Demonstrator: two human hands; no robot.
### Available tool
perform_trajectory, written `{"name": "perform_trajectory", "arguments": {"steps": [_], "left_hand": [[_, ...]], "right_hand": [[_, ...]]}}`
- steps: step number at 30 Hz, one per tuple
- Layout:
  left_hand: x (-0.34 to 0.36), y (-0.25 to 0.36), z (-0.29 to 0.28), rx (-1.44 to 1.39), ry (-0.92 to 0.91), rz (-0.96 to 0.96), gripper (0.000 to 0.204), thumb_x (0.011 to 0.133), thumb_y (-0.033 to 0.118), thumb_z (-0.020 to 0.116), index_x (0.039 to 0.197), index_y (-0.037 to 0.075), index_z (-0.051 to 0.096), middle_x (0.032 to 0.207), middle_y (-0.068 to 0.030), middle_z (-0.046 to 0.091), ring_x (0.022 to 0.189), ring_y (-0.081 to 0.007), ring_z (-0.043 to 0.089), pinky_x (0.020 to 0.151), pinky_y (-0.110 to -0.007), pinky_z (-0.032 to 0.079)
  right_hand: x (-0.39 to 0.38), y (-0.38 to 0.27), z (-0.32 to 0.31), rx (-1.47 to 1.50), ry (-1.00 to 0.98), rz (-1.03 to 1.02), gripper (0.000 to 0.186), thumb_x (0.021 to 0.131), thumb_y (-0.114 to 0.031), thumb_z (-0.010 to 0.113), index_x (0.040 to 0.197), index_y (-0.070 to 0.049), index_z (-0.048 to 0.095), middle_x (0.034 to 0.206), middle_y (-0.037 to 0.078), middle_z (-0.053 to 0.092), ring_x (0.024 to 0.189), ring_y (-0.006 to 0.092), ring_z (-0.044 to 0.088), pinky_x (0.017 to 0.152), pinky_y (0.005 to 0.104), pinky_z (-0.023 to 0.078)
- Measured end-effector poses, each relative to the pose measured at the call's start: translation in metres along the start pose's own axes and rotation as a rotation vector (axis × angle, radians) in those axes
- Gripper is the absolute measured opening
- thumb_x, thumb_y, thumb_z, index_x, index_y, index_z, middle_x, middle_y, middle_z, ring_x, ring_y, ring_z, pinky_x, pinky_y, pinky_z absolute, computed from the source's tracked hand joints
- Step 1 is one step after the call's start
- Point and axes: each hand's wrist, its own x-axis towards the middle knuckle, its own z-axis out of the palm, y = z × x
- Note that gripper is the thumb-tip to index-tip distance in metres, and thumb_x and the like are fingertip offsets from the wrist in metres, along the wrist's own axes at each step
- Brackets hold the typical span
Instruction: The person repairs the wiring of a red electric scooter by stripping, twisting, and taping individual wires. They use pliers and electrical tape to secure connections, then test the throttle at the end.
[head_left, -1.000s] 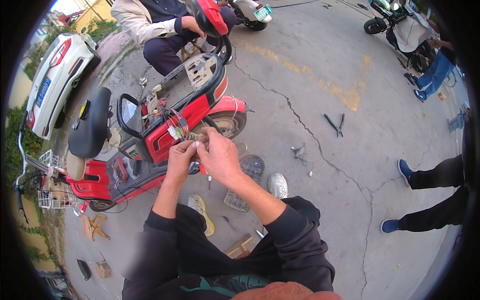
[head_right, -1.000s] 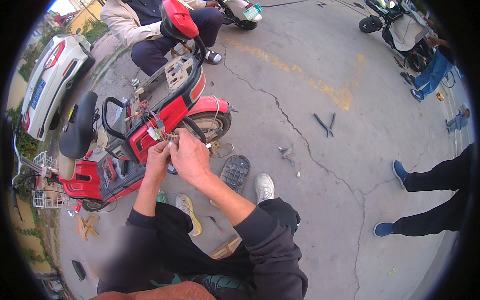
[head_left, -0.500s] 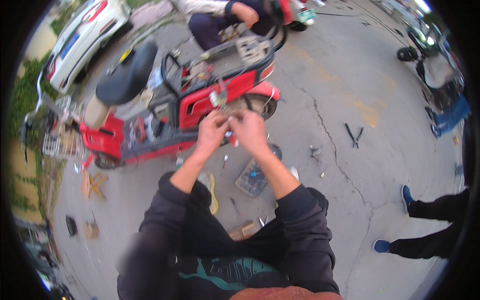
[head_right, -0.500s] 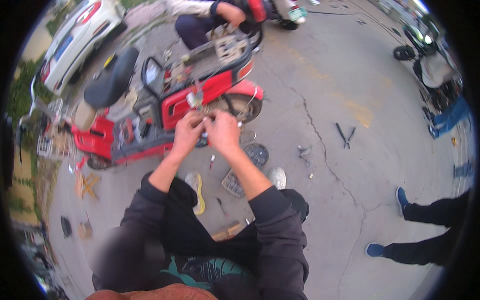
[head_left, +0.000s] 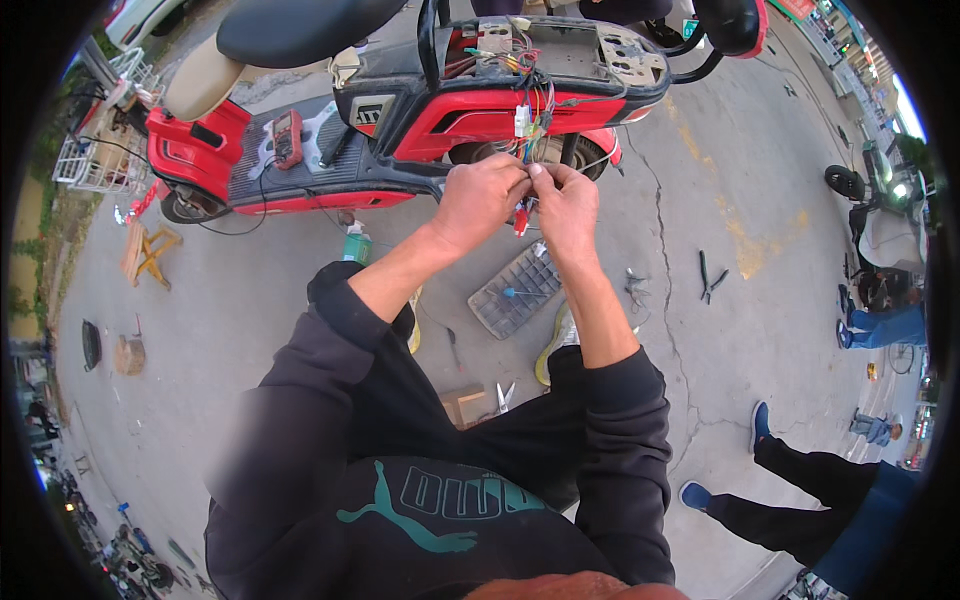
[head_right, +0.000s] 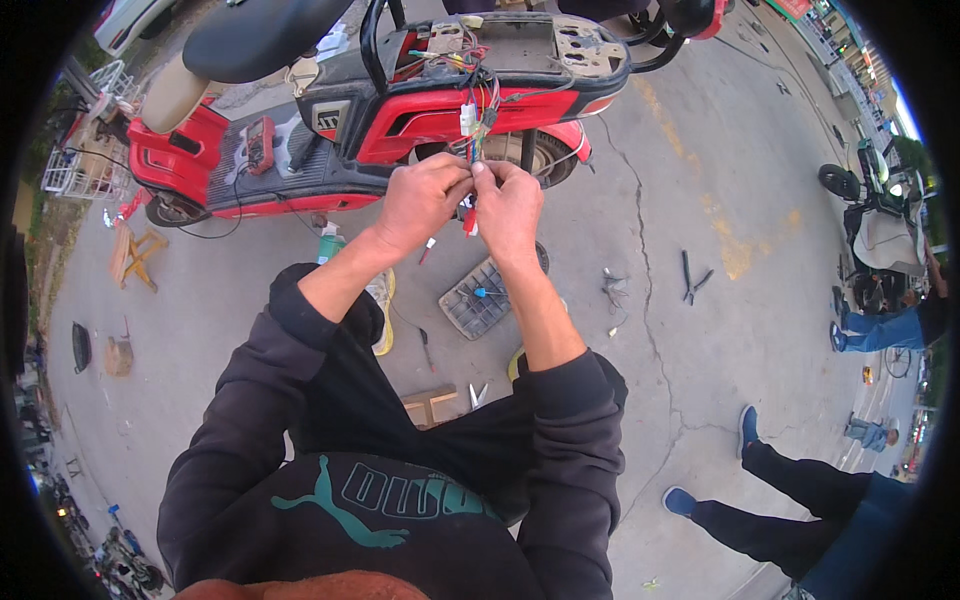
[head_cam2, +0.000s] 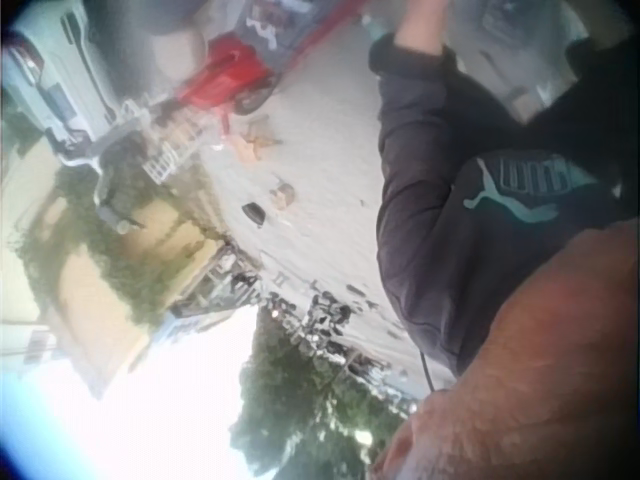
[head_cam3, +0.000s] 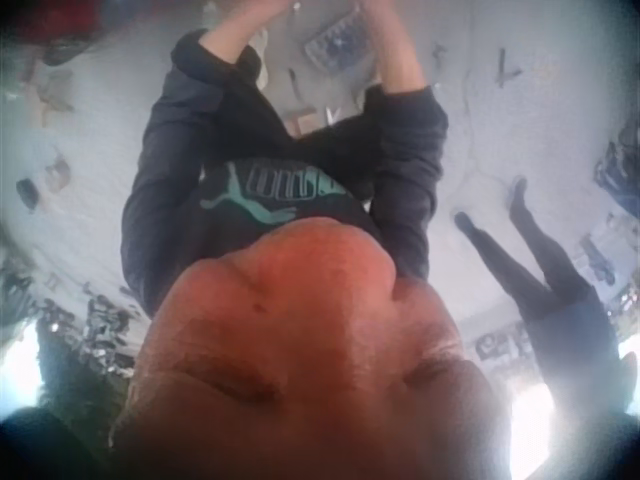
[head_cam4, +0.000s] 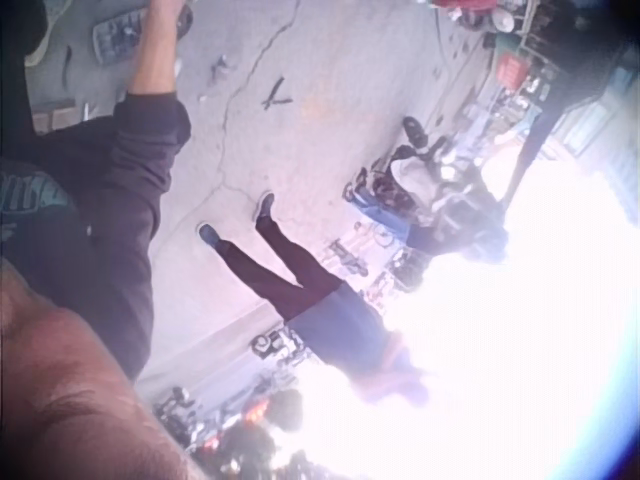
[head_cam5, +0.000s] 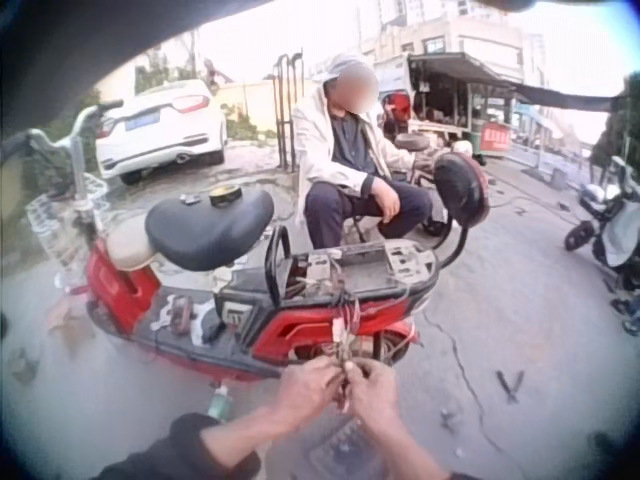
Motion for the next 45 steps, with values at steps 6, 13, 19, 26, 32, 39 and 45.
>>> {"name": "perform_trajectory", "arguments": {"steps": [6,13,19,26,32,39,45], "left_hand": [[0.001,0.0,-0.007,0.062,-0.048,0.021,0.013,0.083,0.012,0.078,0.095,0.007,0.074,0.096,-0.0051,0.072,0.077,-0.0262,0.072,0.063,-0.037,0.057],[0.002,0.019,0.004,-0.103,0.009,0.087,0.027,0.087,0.014,0.075,0.112,0.004,0.072,0.116,-0.009,0.071,0.087,-0.0279,0.074,0.067,-0.037,0.06],[-0.012,0.047,0.006,-0.165,-0.064,0.18,0.023,0.087,0.011,0.074,0.109,0.008,0.073,0.116,-0.007,0.071,0.084,-0.0247,0.073,0.066,-0.034,0.06],[0.008,0.03,-0.002,-0.298,0.083,-0.155,0.016,0.088,0.008,0.073,0.104,0.007,0.072,0.104,-0.01,0.07,0.083,-0.0286,0.071,0.068,-0.035,0.057],[0.036,0.01,-0.07,-0.073,0.309,-0.027,0.02,0.09,0.003,0.068,0.11,0.005,0.068,0.109,-0.0131,0.068,0.092,-0.0319,0.07,0.074,-0.036,0.056],[0.147,-0.048,-0.245,0.628,0.239,0.119,0.024,0.094,0.008,0.061,0.118,0.007,0.067,0.125,-0.0101,0.065,0.118,-0.0346,0.062,0.098,-0.044,0.052],[0.199,-0.076,-0.273,0.88,-0.234,0.102,0.031,0.094,0.013,0.063,0.125,0.008,0.063,0.129,-0.0119,0.064,0.124,-0.0367,0.058,0.112,-0.047,0.04]], "right_hand": [[-0.011,-0.032,-0.005,0.202,-0.114,0.205,0.028,0.1,-0.017,0.067,0.11,0.008,0.072,0.086,0.008,0.074,0.069,0.0131,0.068,0.061,0.0263,0.053],[-0.001,-0.021,-0.03,-0.116,-0.007,-0.005,0.024,0.102,-0.014,0.062,0.11,0.007,0.071,0.082,0.007,0.072,0.063,0.0119,0.065,0.056,0.027,0.05],[0.011,-0.022,-0.064,-0.095,-0.02,0.078,0.022,0.104,-0.016,0.059,0.102,0.003,0.069,0.086,0.006,0.072,0.064,0.0102,0.064,0.055,0.0256,0.047],[0.028,-0.009,-0.074,-0.53,0.06,-0.201,0.03,0.101,-0.023,0.062,0.096,0.005,0.069,0.075,0.016,0.069,0.061,0.0214,0.065,0.058,0.0384,0.048],[0.038,0.02,-0.05,-0.388,0.147,-0.311,0.024,0.095,-0.016,0.065,0.106,0.005,0.07,0.093,0.019,0.073,0.087,0.0354,0.071,0.08,0.0428,0.054],[-0.008,-0.069,-0.012,-0.728,0.152,-1.241,0.033,0.083,-0.006,0.071,0.115,-0.004,0.067,0.108,0.012,0.071,0.094,0.0308,0.071,0.082,0.0425,0.056],[-0.008,-0.032,0.006,-0.767,0.05,-0.547,0.027,0.096,-0.019,0.065,0.12,-0.006,0.062,0.1,0.016,0.07,0.091,0.0381,0.069,0.077,0.0474,0.055]]}}
